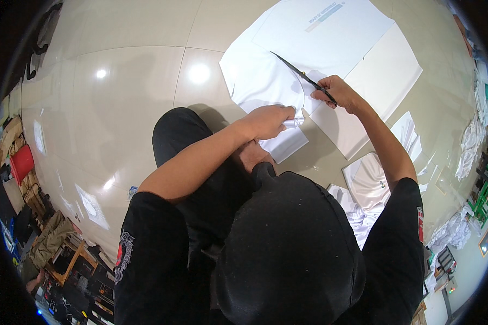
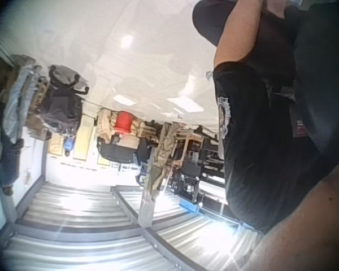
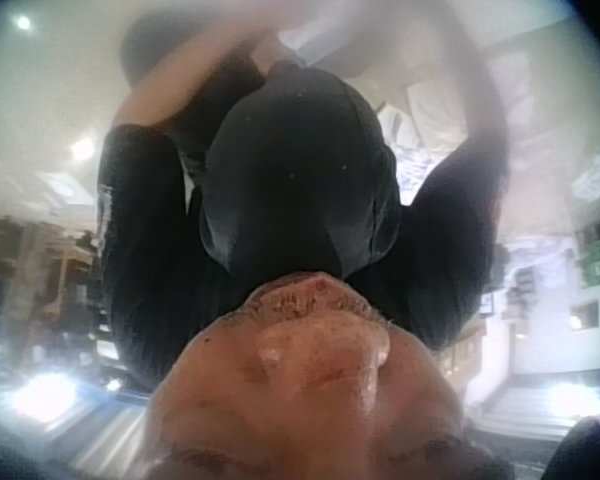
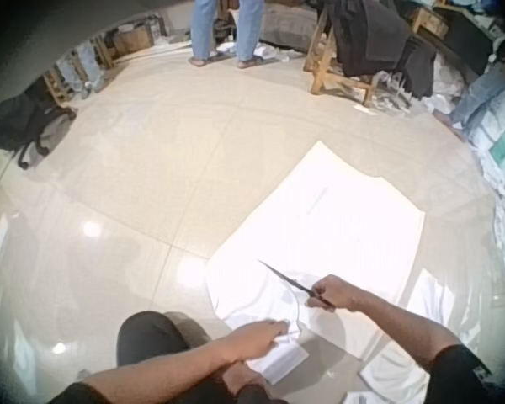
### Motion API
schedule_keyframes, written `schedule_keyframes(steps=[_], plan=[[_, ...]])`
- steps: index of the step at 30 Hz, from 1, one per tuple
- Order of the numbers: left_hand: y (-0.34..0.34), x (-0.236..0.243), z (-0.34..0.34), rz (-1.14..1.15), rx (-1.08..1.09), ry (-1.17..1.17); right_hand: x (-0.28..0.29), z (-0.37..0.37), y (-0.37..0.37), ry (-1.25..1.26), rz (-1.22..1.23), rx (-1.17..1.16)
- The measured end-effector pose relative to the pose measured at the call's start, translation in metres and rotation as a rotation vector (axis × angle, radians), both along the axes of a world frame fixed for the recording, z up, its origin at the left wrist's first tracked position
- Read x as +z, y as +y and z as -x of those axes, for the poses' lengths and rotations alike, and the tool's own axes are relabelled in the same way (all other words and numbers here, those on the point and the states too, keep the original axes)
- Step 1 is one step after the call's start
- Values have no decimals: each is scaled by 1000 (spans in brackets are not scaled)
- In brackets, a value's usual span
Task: The person sits on the floor and uses scissors to cut a large white fabric sheet along a printed pattern. They trim the edges and separate the fabric into two distinct pieces, leaving the cut pieces on the floor.
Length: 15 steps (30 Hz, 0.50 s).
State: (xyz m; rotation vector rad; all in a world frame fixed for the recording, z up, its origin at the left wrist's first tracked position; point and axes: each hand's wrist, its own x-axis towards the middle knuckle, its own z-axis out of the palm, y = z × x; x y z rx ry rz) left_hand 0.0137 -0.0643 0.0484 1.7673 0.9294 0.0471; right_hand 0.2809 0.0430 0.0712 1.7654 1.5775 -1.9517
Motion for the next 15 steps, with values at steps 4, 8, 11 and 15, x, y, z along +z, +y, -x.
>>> schedule_keyframes(steps=[4,8,11,15], plan=[[0,0,-1,-6,-8,9,-1,-1,1,-20,-12,27],[0,0,-1,0,-8,15,1,-2,3,-30,-15,42],[0,0,-1,-5,-5,13,3,-2,5,-32,-14,54],[-1,0,0,-10,-5,5,4,0,6,-40,-4,68]])
